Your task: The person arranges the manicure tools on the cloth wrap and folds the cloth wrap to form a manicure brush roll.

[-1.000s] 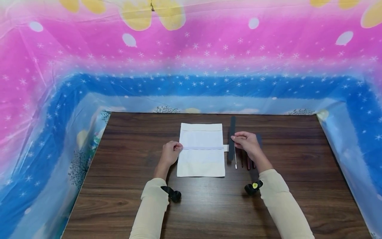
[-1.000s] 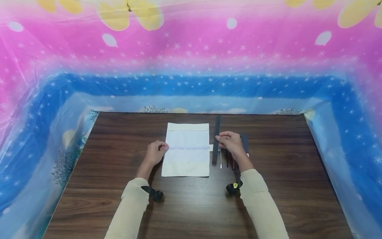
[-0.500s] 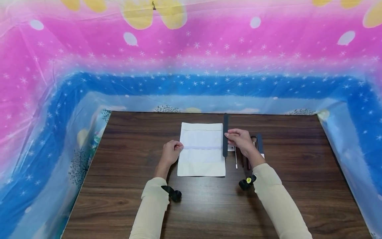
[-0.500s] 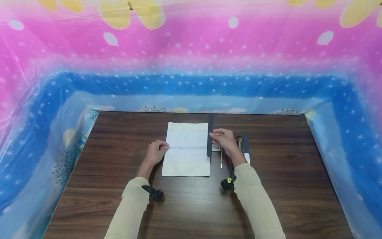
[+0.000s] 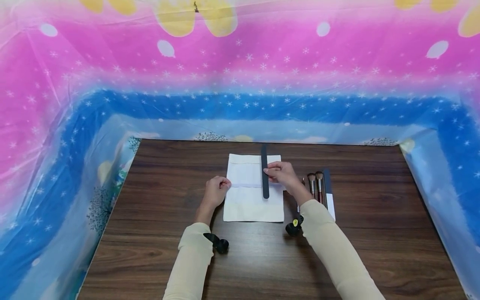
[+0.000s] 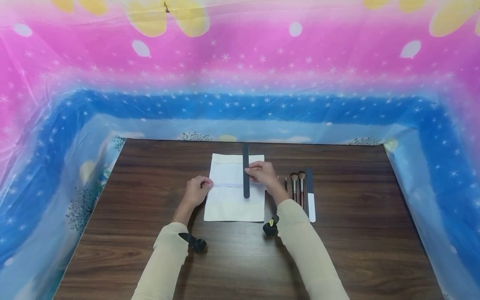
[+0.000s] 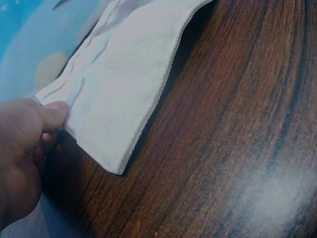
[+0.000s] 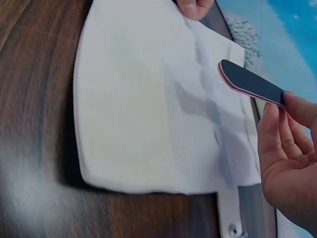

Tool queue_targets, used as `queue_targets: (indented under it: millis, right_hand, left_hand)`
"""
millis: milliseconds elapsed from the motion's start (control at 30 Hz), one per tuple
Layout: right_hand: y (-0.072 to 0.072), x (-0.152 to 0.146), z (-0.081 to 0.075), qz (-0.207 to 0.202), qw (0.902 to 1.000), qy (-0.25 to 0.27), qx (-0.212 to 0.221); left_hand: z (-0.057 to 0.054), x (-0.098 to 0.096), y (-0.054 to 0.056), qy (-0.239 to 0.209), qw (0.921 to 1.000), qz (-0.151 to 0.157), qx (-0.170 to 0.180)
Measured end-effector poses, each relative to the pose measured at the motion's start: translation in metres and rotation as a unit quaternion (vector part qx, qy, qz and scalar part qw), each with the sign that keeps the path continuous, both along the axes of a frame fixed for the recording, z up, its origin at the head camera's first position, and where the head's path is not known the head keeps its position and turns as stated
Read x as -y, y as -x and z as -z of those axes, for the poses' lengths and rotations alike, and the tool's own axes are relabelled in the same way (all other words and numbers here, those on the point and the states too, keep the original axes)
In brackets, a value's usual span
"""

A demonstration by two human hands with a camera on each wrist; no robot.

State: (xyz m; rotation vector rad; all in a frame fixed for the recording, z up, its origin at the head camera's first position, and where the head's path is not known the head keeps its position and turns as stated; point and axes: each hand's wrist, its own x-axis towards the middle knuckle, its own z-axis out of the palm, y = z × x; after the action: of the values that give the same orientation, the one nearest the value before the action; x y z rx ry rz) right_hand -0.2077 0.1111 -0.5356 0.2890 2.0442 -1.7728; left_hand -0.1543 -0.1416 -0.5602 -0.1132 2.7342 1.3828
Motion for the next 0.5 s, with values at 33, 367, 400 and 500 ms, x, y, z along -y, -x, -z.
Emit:
queue_targets:
  millis: [33,367,400,500]
  right_hand:
    - [0.0,0.003,0.001,-0.001,1.0,0.0,0.0]
    - [0.004,0.021,0.002,-0.016,0.9999,0.0,0.005]
    - [0.005,0.024,0.001,-0.02,0.9998,0.001,0.005]
    - [0.009,0.031,0.0,-0.023,0.9996,0.014,0.008]
  left_hand:
    - [0.0,0.0,0.0,-0.002,1.0,0.0,-0.002]
    - [0.003,-0.004,0.0,0.006,0.9999,-0.011,-0.004]
    - [0.004,-0.004,0.0,0.005,0.9999,-0.012,-0.006]
    - [0.005,-0.004,0.0,0.005,0.9998,-0.014,-0.01]
